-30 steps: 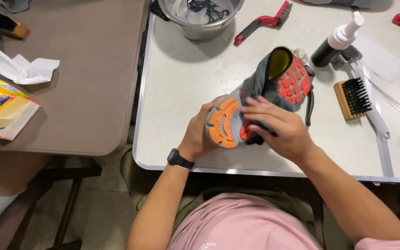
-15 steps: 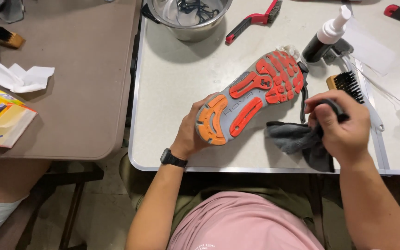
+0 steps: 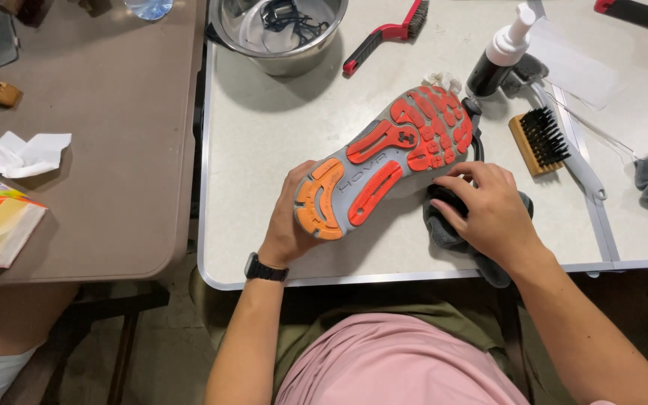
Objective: Cleaning and preparing the sole of a running shoe for repair using brushes and cleaning agents.
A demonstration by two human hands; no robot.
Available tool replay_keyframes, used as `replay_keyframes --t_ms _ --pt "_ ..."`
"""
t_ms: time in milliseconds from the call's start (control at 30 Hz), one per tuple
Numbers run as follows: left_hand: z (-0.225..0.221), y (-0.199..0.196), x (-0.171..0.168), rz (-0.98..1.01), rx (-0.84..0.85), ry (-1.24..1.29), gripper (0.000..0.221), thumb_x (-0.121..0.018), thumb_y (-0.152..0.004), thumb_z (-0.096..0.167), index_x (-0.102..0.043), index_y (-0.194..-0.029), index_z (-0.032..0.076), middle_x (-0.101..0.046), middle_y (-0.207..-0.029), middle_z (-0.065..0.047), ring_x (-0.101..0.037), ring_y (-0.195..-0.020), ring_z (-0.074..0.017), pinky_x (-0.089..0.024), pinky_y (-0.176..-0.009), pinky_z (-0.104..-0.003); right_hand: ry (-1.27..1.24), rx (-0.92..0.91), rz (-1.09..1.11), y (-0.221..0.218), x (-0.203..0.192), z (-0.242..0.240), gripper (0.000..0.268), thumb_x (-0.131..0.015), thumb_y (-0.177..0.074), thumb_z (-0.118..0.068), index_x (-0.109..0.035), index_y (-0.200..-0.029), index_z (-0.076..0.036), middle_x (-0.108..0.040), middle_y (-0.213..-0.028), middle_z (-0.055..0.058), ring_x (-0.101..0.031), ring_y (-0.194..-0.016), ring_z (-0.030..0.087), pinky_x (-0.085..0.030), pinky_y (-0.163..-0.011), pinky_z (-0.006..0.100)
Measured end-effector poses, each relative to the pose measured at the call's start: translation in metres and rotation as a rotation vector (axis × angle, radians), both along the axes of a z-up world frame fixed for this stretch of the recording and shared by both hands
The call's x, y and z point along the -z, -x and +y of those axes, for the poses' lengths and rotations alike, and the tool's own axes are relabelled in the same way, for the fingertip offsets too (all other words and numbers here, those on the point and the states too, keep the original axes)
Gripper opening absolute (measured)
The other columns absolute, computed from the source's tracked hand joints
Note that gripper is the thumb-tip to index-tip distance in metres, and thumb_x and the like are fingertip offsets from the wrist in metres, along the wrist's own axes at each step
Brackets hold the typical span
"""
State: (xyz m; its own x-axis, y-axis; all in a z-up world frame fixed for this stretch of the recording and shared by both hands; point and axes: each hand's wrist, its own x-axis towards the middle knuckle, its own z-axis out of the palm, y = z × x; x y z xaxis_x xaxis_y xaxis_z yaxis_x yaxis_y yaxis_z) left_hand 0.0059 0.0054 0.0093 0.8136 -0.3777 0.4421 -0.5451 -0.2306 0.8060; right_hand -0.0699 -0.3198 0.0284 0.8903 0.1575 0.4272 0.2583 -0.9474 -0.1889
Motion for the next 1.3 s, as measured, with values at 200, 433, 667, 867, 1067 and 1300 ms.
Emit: replay_keyframes --t_ms 200,433,667,867,1067,1300 --pt "0.004 -0.002 0.002 0.026 0.034 0.035 0.099 -0.096 -0.068 0.028 -0.044 -0.150 0.012 -0.057 -0.143 -0.012 -0.056 -0.135 -0.0288 -0.046 -0.116 -0.040 -0.054 0.006 0.012 -0.004 0.003 -0.018 0.026 -0.076 -0.095 -0.036 -0.073 -0.118 -0.023 -0.062 -0.113 -0.002 -0.064 -0.103 0.018 -0.047 -0.105 0.038" --pt "0.003 0.003 0.003 0.056 0.041 0.055 0.103 -0.095 -0.068 0.024 -0.040 -0.153 0.011 -0.058 -0.144 -0.014 -0.058 -0.133 -0.0289 -0.047 -0.115 -0.040 -0.130 -0.015 0.063 -0.001 -0.006 -0.017 0.024 -0.077 -0.094 -0.033 -0.074 -0.114 -0.021 -0.065 -0.112 -0.002 -0.067 -0.103 0.019 -0.047 -0.105 0.039" --pt "-0.012 0.008 -0.002 0.052 -0.004 0.011 0.101 -0.094 -0.070 0.021 -0.039 -0.154 0.010 -0.058 -0.147 -0.013 -0.059 -0.132 -0.0268 -0.047 -0.114 -0.038 -0.366 -0.056 -0.011 -0.013 -0.045 -0.043 0.019 -0.081 -0.093 -0.023 -0.075 -0.109 -0.014 -0.069 -0.104 0.003 -0.070 -0.092 0.025 -0.052 -0.094 0.038" --pt "-0.005 0.009 -0.010 0.429 0.195 0.442 0.074 -0.075 -0.090 0.017 -0.038 -0.152 0.003 -0.047 -0.155 -0.019 -0.052 -0.140 -0.0325 -0.049 -0.118 -0.048 -0.460 0.231 -0.142 -0.068 -0.072 -0.139 0.007 -0.074 -0.112 -0.004 -0.076 -0.112 0.003 -0.074 -0.098 0.013 -0.067 -0.084 0.020 -0.056 -0.075 0.033" --pt "-0.005 0.007 -0.008 0.301 0.180 0.350 0.086 -0.084 -0.080 0.011 -0.037 -0.152 0.003 -0.047 -0.155 -0.018 -0.051 -0.142 -0.0319 -0.048 -0.120 -0.047 -0.388 0.581 0.129 -0.154 -0.016 -0.246 0.011 -0.073 -0.098 -0.017 -0.079 -0.107 -0.015 -0.075 -0.101 0.002 -0.066 -0.091 0.021 -0.052 -0.081 0.040" --pt "-0.004 0.007 -0.009 0.330 0.189 0.359 0.085 -0.081 -0.083 0.011 -0.035 -0.153 0.001 -0.046 -0.156 -0.020 -0.050 -0.144 -0.0323 -0.047 -0.121 -0.047 -0.227 0.782 0.450 -0.173 -0.004 -0.258 0.006 -0.079 -0.097 -0.022 -0.082 -0.097 -0.017 -0.073 -0.100 0.007 -0.065 -0.097 0.030 -0.054 -0.067 0.049"
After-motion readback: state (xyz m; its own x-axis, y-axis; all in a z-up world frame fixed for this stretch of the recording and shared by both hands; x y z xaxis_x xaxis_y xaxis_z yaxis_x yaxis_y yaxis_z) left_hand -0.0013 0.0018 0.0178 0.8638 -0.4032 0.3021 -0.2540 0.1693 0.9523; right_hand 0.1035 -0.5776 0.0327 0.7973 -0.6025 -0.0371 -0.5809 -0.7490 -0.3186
